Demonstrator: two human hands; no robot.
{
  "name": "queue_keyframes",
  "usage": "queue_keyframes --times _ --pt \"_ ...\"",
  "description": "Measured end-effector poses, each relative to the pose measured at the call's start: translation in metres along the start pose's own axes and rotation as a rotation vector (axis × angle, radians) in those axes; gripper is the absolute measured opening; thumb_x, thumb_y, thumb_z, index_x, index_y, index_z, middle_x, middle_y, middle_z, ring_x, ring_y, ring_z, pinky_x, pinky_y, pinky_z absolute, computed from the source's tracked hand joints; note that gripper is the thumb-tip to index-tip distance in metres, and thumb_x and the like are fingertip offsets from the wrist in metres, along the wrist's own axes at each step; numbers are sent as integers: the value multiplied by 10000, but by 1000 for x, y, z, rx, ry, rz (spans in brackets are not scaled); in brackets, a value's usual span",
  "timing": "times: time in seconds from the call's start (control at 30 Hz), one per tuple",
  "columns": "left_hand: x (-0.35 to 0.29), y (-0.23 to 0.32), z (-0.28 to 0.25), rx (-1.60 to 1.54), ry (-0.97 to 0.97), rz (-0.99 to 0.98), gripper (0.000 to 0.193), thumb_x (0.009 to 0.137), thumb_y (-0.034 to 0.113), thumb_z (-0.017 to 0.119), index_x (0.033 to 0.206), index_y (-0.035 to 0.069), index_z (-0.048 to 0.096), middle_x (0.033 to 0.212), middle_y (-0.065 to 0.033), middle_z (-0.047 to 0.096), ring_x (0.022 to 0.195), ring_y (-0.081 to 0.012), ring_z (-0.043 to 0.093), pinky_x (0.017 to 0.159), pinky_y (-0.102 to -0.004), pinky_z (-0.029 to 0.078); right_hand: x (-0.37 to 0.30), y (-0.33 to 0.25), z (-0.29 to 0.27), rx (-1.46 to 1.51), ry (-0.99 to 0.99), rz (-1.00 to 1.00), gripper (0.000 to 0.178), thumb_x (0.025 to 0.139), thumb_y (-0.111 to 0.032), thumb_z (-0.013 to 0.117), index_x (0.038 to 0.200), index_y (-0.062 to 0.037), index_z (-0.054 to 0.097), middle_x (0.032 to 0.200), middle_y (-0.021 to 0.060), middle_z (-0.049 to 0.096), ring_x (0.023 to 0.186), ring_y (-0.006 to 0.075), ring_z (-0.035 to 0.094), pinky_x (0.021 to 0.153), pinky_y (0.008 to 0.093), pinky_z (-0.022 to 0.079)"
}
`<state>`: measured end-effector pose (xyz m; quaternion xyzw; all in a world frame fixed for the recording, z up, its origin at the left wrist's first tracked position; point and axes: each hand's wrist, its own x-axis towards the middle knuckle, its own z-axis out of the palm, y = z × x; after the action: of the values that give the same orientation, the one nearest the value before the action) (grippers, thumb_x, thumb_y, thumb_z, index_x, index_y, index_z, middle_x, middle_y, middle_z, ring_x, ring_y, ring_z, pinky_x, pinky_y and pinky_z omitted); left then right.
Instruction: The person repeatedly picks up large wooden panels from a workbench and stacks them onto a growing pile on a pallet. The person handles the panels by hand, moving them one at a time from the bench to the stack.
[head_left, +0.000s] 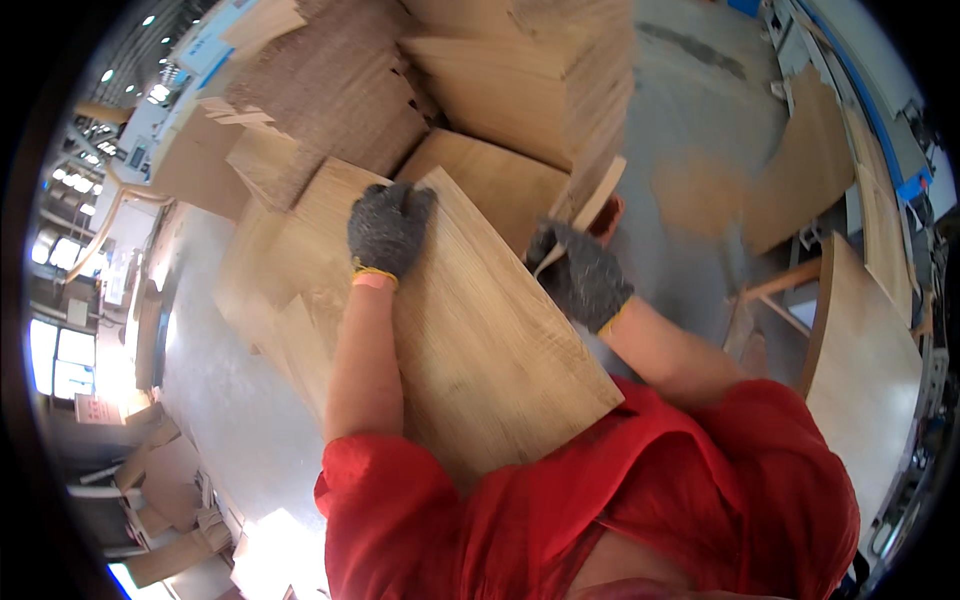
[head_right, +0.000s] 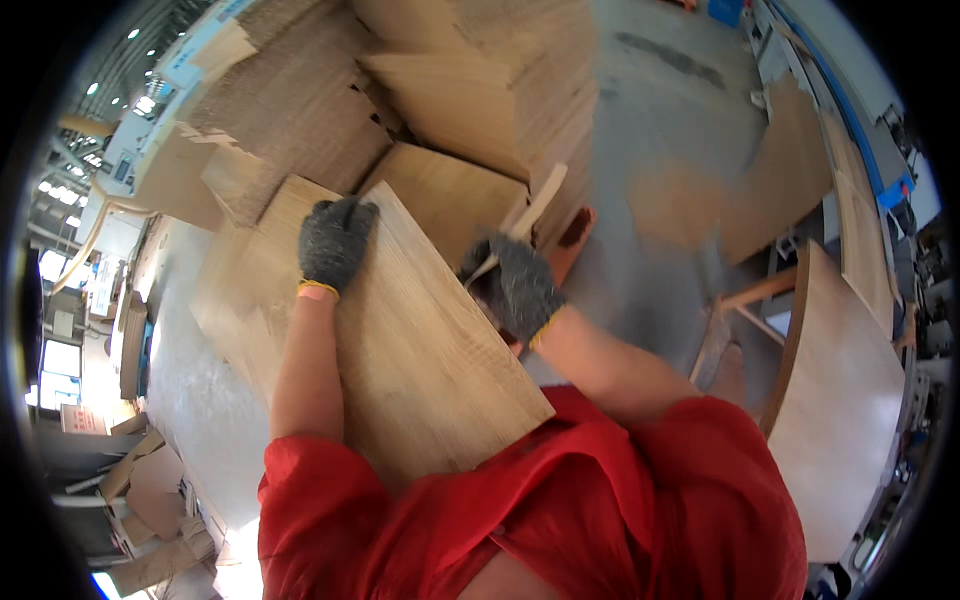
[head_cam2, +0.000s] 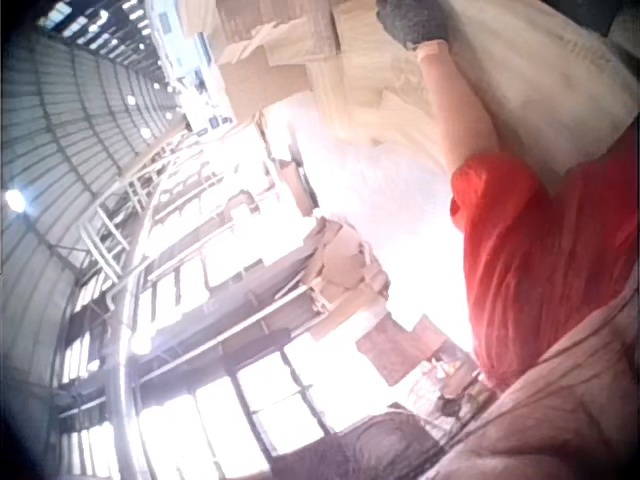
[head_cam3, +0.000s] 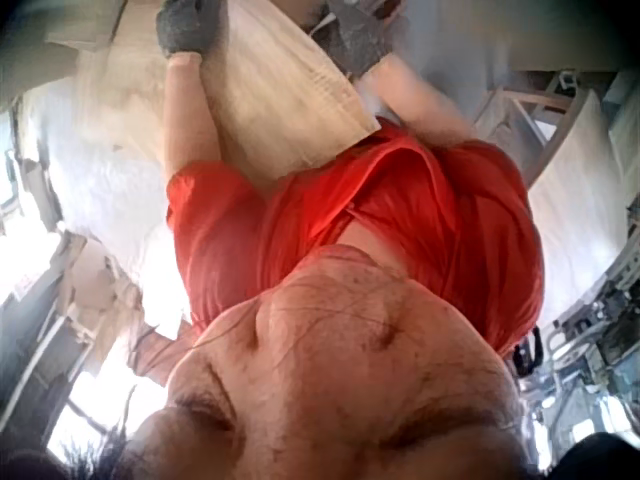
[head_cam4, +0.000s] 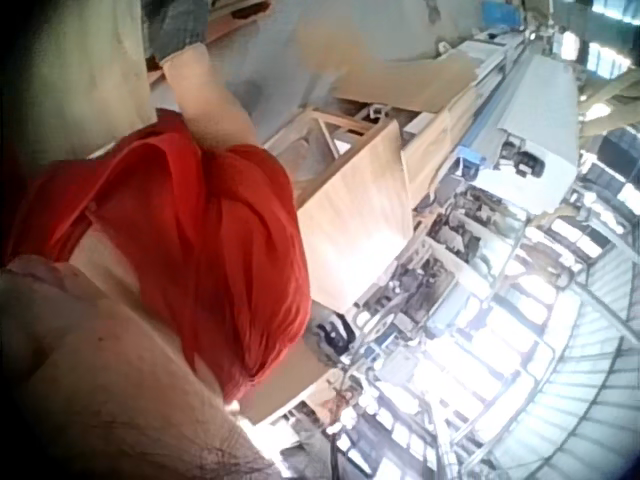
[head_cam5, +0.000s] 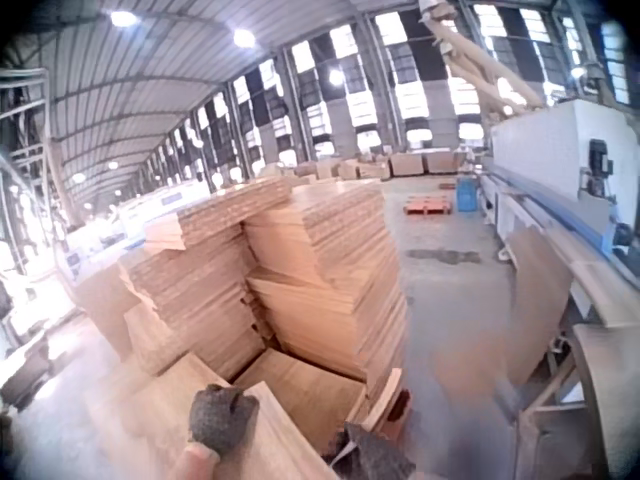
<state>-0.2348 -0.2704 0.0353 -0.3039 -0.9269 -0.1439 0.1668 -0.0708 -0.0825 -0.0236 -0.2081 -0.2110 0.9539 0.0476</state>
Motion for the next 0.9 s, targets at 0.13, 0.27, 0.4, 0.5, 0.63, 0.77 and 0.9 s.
queue_keyframes --times 0.13,0.27,0.4,0.5,0.63,0.77,0.9 --pt "1 2 1 11 -33 -32 356 866 407 554 965 88 677 950 -195 624 909 -385 572 802 -467 454 9 -16 11 25 -146 62 450 981 -367 383 1143 16 556 594 12 441 524 159 441 523 315 427" --pt "4 3 1 -26 -42 -31 355 869 399 570 1016 92 670 989 -187 613 938 -378 563 829 -463 447 22 -36 32 -319 -265 204 523 991 -420 349 1139 37 557 539 -39 352 422 112 312 411 283 301" --pt "5 0 4 1 -62 0 316 879 357 573 1034 97 663 969 -185 613 935 -367 566 828 -459 444 24 -53 32 -398 -304 366 523 991 -398 387 1180 63 544 521 -58 344 404 76 321 385 260 282" --pt "4 -5 9 15 -43 52 298 883 336 567 1031 97 667 958 -188 616 916 -359 573 824 -450 446 13 -67 20 -425 -346 315 507 986 -378 410 1178 71 547 529 -57 383 413 71 367 386 242 313" --pt "7 -12 12 42 -46 145 302 879 323 566 1029 83 671 941 -191 621 895 -355 578 823 -439 448 -10 -100 -11 -492 -252 -22 459 998 -349 402 1189 48 529 511 -70 371 396 61 355 361 221 270" --pt "9 -16 13 59 -76 233 294 892 290 538 1014 60 674 947 -205 633 907 -365 571 830 -442 440 -56 -181 -95 -824 -313 -228 409 954 -292 481 1176 44 555 630 -10 507 493 95 480 440 218 390" --pt "5 -19 15 8 -87 227 311 919 277 511 1041 34 663 984 -214 627 965 -360 550 868 -422 422 -147 -297 -213 -2135 318 -883 310 898 -191 521 1152 -17 560 699 29 551 590 188 537 543 296 447"
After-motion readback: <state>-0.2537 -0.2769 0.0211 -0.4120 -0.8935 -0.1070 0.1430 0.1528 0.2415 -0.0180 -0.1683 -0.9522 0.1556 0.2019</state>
